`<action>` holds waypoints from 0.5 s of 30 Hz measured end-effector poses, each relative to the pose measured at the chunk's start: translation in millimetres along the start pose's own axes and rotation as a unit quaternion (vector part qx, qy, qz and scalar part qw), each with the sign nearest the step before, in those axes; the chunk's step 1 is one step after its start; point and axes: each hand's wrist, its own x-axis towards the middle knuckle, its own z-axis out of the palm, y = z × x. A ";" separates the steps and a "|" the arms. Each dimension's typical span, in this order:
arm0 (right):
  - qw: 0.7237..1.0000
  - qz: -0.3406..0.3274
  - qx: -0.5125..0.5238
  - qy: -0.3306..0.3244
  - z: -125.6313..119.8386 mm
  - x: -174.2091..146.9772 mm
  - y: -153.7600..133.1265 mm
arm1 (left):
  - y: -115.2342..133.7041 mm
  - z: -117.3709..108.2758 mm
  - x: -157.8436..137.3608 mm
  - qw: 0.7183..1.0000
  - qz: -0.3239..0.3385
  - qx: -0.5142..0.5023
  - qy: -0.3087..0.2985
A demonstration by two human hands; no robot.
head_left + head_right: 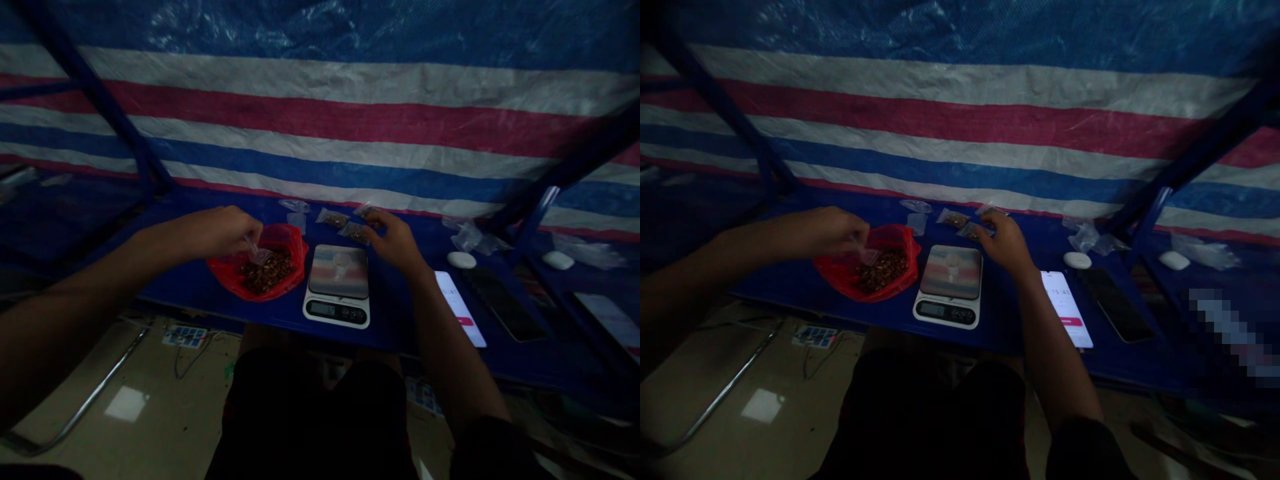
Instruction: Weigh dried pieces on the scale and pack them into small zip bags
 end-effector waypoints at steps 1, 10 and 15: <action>1.000 0.002 -0.025 -0.007 4.5 0.3 7.6 | -0.2 2.8 1.6 1.000 -0.001 -0.005 -0.006; 0.985 0.075 -0.112 -0.107 18.1 -0.6 31.7 | 3.3 -5.9 -7.5 0.993 0.032 -0.107 0.033; 0.989 0.078 -0.105 -0.063 19.4 -0.4 33.4 | -2.2 6.0 -7.4 0.989 0.005 -0.139 0.052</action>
